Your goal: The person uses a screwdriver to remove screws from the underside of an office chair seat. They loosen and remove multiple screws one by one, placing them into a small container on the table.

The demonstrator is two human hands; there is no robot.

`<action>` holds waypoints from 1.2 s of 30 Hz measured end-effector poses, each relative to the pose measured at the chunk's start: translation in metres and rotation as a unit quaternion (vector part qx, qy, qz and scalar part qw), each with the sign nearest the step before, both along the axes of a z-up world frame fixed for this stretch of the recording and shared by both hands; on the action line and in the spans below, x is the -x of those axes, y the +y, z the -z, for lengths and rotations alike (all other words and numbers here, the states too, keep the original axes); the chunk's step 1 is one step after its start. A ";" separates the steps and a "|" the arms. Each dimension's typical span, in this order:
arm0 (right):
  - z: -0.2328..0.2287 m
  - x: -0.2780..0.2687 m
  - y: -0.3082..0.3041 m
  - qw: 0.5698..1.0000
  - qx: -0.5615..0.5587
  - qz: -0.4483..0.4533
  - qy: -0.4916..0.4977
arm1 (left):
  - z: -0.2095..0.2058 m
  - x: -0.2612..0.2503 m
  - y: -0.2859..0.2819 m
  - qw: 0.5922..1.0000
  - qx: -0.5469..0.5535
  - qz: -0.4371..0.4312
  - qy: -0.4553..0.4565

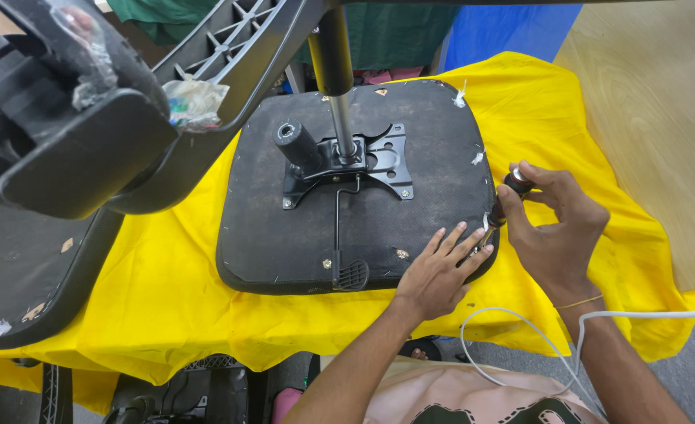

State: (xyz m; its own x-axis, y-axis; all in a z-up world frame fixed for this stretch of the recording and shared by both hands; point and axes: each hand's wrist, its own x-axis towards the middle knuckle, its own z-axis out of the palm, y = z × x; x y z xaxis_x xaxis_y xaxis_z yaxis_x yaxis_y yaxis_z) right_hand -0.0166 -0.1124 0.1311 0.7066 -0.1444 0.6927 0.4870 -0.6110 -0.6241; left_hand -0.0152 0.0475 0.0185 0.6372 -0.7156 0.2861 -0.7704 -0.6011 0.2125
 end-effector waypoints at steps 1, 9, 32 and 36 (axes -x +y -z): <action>0.002 -0.001 -0.002 1.000 0.022 0.015 -0.014 | 0.001 0.001 0.000 1.000 -0.011 -0.001 -0.016; 0.002 -0.003 -0.008 0.996 0.052 0.067 -0.041 | -0.002 0.004 -0.006 0.999 -0.049 -0.012 -0.018; -0.028 0.000 0.007 0.994 0.095 -0.036 0.028 | -0.002 0.009 -0.006 0.997 -0.046 -0.034 -0.044; -0.015 0.002 0.007 0.995 0.087 0.033 0.044 | 0.002 0.008 -0.007 1.000 0.020 -0.019 0.002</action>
